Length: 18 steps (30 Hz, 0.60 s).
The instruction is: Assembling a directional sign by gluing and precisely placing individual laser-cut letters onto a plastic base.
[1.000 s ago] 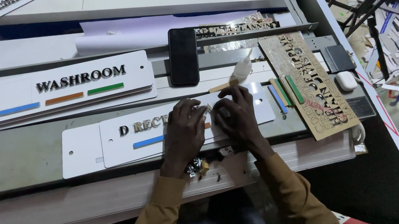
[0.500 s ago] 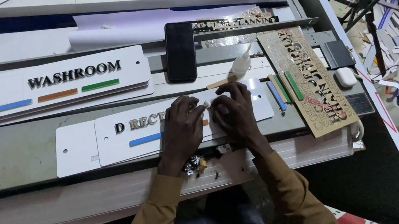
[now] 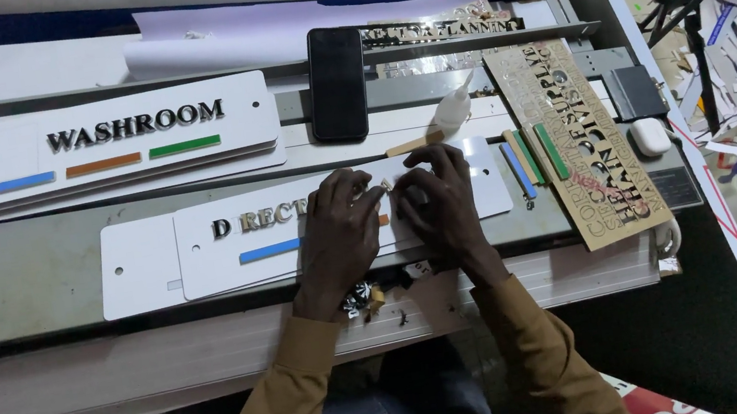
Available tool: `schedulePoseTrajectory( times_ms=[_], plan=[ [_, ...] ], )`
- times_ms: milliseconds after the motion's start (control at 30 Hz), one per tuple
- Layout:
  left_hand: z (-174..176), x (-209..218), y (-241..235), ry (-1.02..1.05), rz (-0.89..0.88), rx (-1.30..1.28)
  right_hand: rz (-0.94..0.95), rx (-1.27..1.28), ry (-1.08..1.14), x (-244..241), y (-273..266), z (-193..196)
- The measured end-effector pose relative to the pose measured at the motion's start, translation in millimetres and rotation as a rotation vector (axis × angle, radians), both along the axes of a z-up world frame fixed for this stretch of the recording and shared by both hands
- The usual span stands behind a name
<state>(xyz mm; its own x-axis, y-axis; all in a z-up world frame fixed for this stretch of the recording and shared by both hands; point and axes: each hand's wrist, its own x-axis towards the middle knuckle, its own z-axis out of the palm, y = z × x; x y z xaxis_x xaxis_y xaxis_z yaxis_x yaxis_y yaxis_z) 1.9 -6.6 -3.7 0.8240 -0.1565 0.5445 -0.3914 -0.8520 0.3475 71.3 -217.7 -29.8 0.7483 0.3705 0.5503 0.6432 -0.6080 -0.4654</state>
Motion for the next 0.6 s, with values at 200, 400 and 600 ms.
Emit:
schedulePoseTrajectory(
  times_ms=[200, 400, 600],
  plan=[
    [-0.2, -0.3, 0.8, -0.008, 0.013, 0.036, 0.013, 0.024, -0.003, -0.8, -0.5, -1.3],
    [-1.4, 0.2, 0.6, 0.011, 0.013, 0.030, 0.002, 0.047, 0.004, -0.6, 1.3, 1.1],
    [-3.6, 0.3, 0.9, 0.013, 0.009, 0.023, -0.005, 0.027, -0.011, -2.0, 2.7, 4.8]
  ],
)
